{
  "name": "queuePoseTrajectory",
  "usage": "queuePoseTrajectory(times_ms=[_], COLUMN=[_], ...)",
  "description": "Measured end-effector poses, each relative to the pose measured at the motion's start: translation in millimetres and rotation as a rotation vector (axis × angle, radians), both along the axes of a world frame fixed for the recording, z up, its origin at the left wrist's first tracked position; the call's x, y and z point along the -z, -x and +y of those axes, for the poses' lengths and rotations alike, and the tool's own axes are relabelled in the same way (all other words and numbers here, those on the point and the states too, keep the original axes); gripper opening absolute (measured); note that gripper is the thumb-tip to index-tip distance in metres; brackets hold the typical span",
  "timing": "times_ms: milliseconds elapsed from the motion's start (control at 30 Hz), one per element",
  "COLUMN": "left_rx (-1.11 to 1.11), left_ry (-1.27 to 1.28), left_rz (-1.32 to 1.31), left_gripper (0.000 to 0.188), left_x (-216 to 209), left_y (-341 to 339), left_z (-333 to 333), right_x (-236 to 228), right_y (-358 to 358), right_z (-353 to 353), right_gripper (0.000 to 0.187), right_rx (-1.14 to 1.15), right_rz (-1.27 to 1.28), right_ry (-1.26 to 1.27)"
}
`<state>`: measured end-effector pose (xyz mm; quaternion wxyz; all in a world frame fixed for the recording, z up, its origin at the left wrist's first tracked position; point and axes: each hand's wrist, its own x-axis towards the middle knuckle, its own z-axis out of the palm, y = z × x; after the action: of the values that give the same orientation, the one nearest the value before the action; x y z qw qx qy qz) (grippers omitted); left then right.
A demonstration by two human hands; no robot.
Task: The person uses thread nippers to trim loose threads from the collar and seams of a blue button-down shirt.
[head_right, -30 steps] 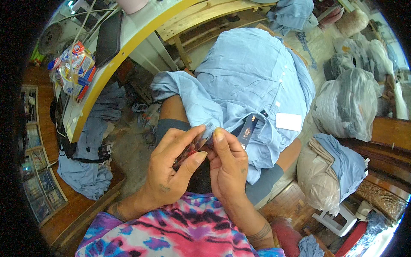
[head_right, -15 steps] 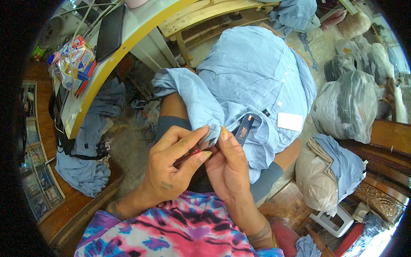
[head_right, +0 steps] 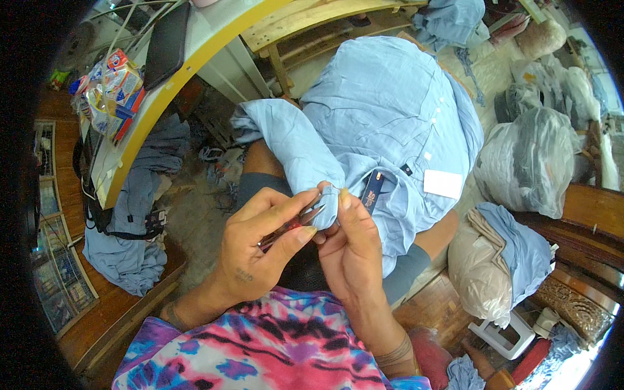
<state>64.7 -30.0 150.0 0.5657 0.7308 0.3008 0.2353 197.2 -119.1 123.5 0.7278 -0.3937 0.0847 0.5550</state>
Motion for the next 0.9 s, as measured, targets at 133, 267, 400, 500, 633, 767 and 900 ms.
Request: queuePoseTrajectory(times_ms=[133, 267, 400, 500, 633, 767, 900], left_rx=[0.009, -0.005, 0.012, 0.008, 0.01, -0.006, 0.002], left_ry=[0.01, 0.018, 0.018, 0.031, 0.038, 0.048, 0.051], left_rz=[-0.007, -0.032, -0.004, -0.006, 0.0, -0.016, 0.0], left_gripper=[0.041, 0.042, 0.042, 0.041, 0.041, 0.04, 0.039], left_x=[2.2, 4.3, 2.8, 3.2, 1.8, 3.5, 1.2], left_y=[0.4, -1.1, -0.4, 0.1, 0.4, 1.8, 2.4], left_z=[-0.6, -0.7, 0.6, 0.3, 0.8, -0.1, 1.5], right_x=[3.0, 2.1, 1.7, 3.0, 4.0, 2.2, 2.6], right_y=[-2.8, -3.5, -2.1, -1.4, -1.0, 0.0, -0.1], right_z=[-2.0, 0.2, 1.0, 1.5, 1.5, 2.7, 2.4], right_gripper=[0.035, 0.034, 0.033, 0.033, 0.033, 0.033, 0.033], right_rx=[-0.005, -0.007, 0.003, 0.012, 0.014, 0.012, 0.002], right_rz=[-0.013, -0.02, -0.012, -0.004, -0.008, -0.014, -0.015], right_ry=[-0.04, -0.052, -0.059, -0.063, -0.079, -0.085, -0.096])
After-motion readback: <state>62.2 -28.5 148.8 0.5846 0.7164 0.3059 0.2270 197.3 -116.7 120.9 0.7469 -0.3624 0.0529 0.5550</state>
